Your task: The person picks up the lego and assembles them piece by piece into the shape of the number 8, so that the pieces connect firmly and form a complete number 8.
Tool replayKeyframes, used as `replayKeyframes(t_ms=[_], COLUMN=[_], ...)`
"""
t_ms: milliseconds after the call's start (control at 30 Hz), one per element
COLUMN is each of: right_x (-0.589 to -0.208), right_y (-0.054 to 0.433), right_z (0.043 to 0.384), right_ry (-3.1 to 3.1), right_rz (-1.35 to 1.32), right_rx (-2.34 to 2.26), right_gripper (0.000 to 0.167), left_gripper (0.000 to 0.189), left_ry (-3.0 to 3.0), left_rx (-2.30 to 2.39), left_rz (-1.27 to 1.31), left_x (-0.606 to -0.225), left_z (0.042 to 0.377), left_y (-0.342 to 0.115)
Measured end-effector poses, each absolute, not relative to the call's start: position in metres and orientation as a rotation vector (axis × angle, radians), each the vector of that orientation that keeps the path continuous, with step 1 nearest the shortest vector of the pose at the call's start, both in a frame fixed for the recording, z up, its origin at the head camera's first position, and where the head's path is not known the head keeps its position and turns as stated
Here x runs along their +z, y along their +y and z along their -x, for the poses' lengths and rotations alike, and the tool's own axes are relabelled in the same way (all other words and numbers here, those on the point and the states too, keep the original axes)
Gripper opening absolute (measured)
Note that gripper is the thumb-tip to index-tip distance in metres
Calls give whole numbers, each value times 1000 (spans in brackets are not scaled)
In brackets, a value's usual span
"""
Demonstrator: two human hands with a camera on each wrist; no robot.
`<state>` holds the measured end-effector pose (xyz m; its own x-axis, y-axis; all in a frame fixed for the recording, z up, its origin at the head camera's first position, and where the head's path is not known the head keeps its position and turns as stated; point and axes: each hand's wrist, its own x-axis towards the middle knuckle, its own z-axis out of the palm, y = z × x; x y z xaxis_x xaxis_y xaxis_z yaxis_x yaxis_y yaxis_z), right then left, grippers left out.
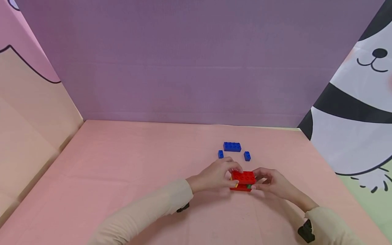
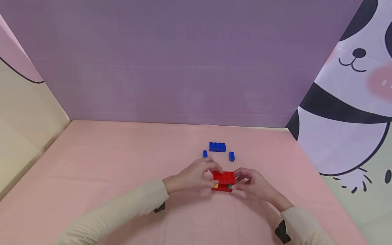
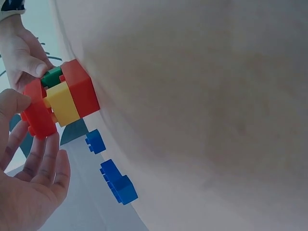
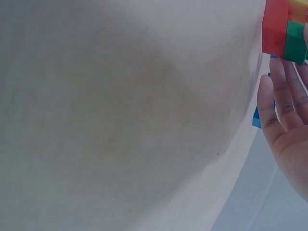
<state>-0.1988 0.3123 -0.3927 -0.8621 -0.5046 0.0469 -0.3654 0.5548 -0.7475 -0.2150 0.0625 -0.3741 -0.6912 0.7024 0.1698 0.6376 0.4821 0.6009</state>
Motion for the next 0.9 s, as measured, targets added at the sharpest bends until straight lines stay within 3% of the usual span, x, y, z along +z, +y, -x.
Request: replayKeyframes(t_ms=[900], right_x=[-380], right_y=[307], right_z=[195], right_ry=[2688], right_rz=[705], right_rx=[-1200], right_gripper=[38], left_gripper=[32], left_ry=[2608], left_rx=[999], left_rz=[-1208], left_x=[-374], left_z=[217], left_y=[62])
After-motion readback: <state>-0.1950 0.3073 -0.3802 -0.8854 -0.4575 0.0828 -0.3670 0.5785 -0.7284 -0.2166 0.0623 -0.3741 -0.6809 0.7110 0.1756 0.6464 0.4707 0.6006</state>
